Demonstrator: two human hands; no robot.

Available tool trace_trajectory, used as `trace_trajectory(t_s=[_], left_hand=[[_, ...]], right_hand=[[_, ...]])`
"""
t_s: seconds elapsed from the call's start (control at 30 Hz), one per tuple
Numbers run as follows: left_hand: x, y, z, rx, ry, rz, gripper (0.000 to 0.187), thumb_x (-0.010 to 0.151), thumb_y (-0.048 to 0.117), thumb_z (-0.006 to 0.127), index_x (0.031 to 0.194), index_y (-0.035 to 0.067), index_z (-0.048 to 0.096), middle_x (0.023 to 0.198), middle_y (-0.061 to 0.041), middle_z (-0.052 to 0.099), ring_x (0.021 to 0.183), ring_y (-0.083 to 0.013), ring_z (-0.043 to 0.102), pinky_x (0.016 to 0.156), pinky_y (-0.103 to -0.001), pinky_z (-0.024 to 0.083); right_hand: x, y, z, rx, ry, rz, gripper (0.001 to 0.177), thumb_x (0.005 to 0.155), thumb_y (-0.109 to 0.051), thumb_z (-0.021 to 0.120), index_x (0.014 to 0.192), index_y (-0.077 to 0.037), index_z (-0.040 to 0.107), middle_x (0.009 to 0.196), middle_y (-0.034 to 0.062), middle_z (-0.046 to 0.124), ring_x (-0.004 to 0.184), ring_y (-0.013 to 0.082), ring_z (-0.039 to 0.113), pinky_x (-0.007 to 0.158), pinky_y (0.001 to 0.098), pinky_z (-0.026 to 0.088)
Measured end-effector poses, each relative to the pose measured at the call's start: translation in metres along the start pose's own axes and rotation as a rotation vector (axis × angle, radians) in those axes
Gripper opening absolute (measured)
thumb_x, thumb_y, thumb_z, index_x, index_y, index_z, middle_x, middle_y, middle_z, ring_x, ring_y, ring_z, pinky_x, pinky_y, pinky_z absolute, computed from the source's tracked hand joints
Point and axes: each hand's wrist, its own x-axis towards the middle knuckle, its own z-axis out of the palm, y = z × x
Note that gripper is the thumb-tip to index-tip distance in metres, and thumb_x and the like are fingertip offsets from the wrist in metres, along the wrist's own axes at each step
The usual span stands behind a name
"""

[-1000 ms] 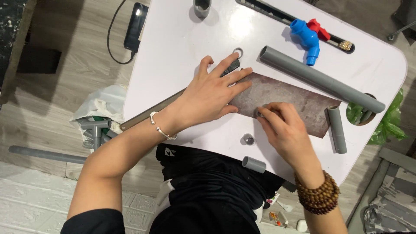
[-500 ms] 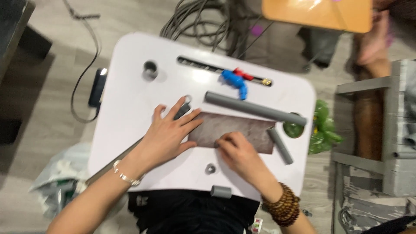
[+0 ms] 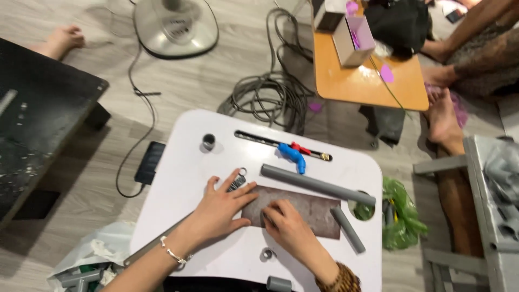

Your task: Sanding a small metal ring against a sheet of sandpaper to smooth its surface.

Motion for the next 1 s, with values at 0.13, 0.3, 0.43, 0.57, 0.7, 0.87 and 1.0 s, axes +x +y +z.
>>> trace_trajectory(t_s=[0.13,0.3,0.43,0.57,0.7,0.87,1.0], left_hand=[[-0.003,0.000,0.001,0.011,0.061,0.016,0.071,0.082,0.053,0.083,0.143,0.022,0.061,0.162,0.002,0.047,0.158,-0.0375,0.018,0.111,-0.073,0.020],[-0.002,0.001,-0.003,-0.014,0.022,0.020,0.072,0.082,0.050,0.084,0.144,0.021,0.060,0.162,0.002,0.046,0.158,-0.0390,0.015,0.112,-0.076,0.017],[-0.003,0.000,-0.003,-0.015,0.030,0.031,0.071,0.083,0.051,0.083,0.143,0.021,0.060,0.162,0.001,0.047,0.158,-0.0404,0.016,0.112,-0.077,0.018],[-0.003,0.001,-0.004,-0.032,0.021,0.027,0.070,0.084,0.053,0.081,0.144,0.022,0.060,0.163,0.001,0.046,0.158,-0.0405,0.015,0.112,-0.078,0.016],[-0.005,0.000,-0.003,-0.010,0.051,0.049,0.069,0.083,0.051,0.082,0.142,0.021,0.061,0.161,0.000,0.048,0.158,-0.0386,0.018,0.113,-0.074,0.018],[-0.004,-0.002,0.000,-0.011,0.031,0.033,0.069,0.084,0.052,0.079,0.143,0.022,0.060,0.163,0.002,0.046,0.159,-0.0407,0.011,0.116,-0.078,0.009],[-0.003,0.000,-0.005,-0.034,0.001,0.018,0.070,0.085,0.053,0.078,0.145,0.022,0.059,0.163,0.003,0.044,0.159,-0.0403,0.007,0.116,-0.084,-0.004]], right_hand=[[-0.024,0.009,-0.001,-0.035,-0.071,-0.010,0.023,0.086,-0.010,0.076,0.109,-0.008,0.076,0.113,0.0057,0.064,0.086,0.0177,0.066,0.070,0.0278,0.057],[-0.020,0.007,0.003,0.003,-0.081,0.066,0.022,0.085,-0.011,0.077,0.107,-0.010,0.078,0.110,0.0035,0.065,0.089,0.0162,0.065,0.071,0.0271,0.057],[0.002,0.003,0.012,0.045,0.015,0.024,0.024,0.082,-0.007,0.078,0.106,-0.007,0.078,0.110,0.0053,0.068,0.088,0.0185,0.068,0.072,0.0286,0.059],[0.010,0.001,0.016,0.051,0.063,0.038,0.027,0.081,-0.008,0.079,0.109,-0.007,0.077,0.109,0.0058,0.066,0.088,0.0188,0.067,0.074,0.0293,0.059],[-0.001,0.000,0.012,0.060,0.045,0.072,0.024,0.083,-0.008,0.079,0.107,-0.007,0.078,0.106,0.0041,0.066,0.086,0.0167,0.067,0.071,0.0279,0.059],[-0.011,0.022,0.007,-0.022,0.088,0.159,0.024,0.082,-0.010,0.080,0.106,-0.010,0.079,0.106,0.0022,0.067,0.089,0.0158,0.068,0.073,0.0277,0.059],[0.007,0.013,0.007,-0.002,0.169,0.138,0.021,0.085,-0.009,0.078,0.105,-0.005,0.078,0.108,0.0052,0.069,0.089,0.0167,0.067,0.072,0.0273,0.058]])
